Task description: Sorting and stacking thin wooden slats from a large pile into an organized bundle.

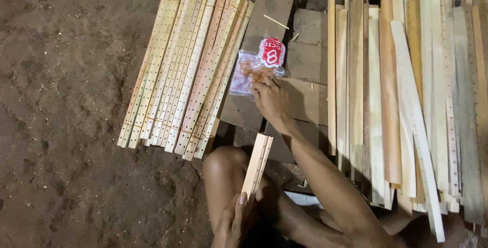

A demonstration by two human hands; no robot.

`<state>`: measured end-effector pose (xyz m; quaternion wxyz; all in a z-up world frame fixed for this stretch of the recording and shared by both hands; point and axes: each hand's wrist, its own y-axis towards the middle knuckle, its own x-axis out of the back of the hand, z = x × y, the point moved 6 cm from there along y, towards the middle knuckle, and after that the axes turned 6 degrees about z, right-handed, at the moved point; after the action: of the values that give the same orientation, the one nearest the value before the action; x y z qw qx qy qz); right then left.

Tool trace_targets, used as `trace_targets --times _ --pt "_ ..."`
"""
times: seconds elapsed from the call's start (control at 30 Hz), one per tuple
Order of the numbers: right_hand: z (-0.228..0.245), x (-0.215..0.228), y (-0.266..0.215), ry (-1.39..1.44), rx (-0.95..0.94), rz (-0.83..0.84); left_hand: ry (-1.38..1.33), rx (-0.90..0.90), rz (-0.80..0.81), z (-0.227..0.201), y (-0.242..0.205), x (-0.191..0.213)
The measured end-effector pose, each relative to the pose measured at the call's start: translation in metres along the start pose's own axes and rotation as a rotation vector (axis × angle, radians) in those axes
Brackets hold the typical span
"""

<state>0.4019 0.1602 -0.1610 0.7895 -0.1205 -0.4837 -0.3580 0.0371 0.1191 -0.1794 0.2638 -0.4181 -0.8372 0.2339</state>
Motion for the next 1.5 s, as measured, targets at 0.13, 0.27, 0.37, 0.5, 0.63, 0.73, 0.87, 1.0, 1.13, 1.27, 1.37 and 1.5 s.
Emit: trace_targets --times 0.13,0.27,0.37,0.5,0.63,0.73,0.87,1.0,1.13,1.27,1.37,1.5 --pt "-0.006 -0.01 0.006 -0.041 0.01 -0.022 -0.121 0.192 0.144 -0.047 -0.006 0.006" --pt "-0.009 0.013 0.0 0.208 -0.113 0.036 -0.034 -0.005 0.026 -0.016 0.002 0.004" --pt "-0.003 0.042 -0.032 0.79 -0.298 0.125 0.0 0.091 -0.046 -0.013 -0.006 0.018" --pt "0.041 0.117 -0.097 1.408 -0.206 0.174 0.035 -0.089 0.033 -0.035 -0.023 0.014" --pt "0.056 0.176 -0.152 1.389 -0.099 0.144 -0.154 -0.215 0.352 -0.105 -0.068 -0.007" --pt "0.067 0.224 -0.179 1.305 0.057 0.201 -0.101 -0.121 0.39 -0.115 -0.097 -0.019" --pt "0.087 0.285 -0.216 0.825 0.234 0.246 -0.041 -0.2 0.444 -0.123 -0.13 -0.034" --pt "0.09 0.32 -0.247 0.5 0.272 0.215 0.027 -0.214 0.353 -0.117 -0.148 -0.046" --pt "0.103 0.344 -0.271 0.429 0.462 0.117 -0.077 -0.288 0.381 -0.129 -0.168 -0.051" --pt "0.103 0.342 -0.286 0.468 0.542 0.127 -0.13 -0.345 0.38 -0.129 -0.177 -0.047" --pt "0.116 0.331 -0.306 0.406 0.497 0.034 -0.232 -0.307 0.391 -0.123 -0.171 -0.047" --pt "0.147 0.299 -0.339 0.281 0.418 -0.009 -0.378 -0.254 0.269 -0.136 -0.167 -0.047"
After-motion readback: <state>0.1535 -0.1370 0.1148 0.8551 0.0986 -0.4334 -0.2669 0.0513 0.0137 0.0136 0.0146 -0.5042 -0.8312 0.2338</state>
